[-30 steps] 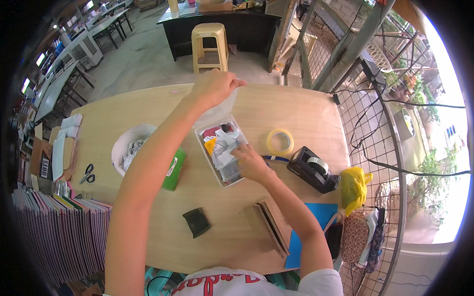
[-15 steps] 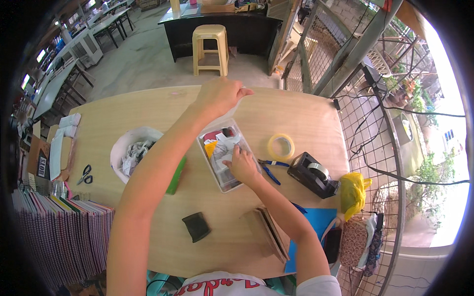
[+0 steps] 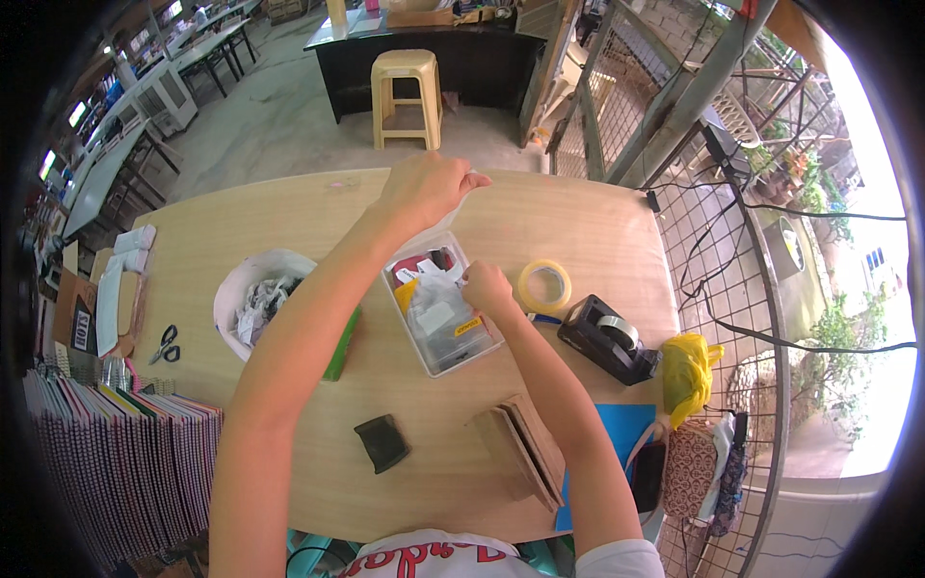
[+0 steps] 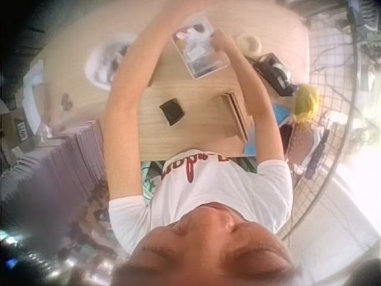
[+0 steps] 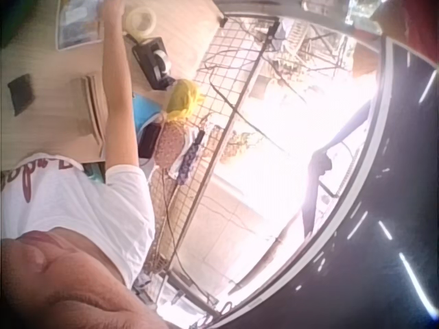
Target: The person uses pliers to trim the excess metal wire from the spiral bindings of notebooks, working through a large stack on a table.
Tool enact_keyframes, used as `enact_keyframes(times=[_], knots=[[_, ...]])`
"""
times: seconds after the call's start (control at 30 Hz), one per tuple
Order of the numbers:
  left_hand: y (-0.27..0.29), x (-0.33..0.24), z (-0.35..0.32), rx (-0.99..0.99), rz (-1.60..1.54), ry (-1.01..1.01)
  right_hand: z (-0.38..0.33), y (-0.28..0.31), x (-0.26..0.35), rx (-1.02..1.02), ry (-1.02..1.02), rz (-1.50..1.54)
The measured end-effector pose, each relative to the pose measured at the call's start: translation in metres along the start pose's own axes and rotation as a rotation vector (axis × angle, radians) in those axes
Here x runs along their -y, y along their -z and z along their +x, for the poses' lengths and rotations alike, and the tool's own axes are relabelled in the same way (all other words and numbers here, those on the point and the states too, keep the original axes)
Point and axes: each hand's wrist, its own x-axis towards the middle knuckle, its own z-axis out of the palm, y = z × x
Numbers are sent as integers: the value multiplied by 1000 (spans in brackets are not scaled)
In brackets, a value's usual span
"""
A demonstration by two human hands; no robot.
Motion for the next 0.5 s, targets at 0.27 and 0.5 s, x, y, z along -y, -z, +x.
enact_keyframes(times=[0.27, 0.5], knots=[[-2, -3, 0, -8, 1, 13, -7, -30, 27, -106, 61, -728], [-5, 5, -6, -47, 13, 25, -28, -40, 17, -364, 140, -635]])
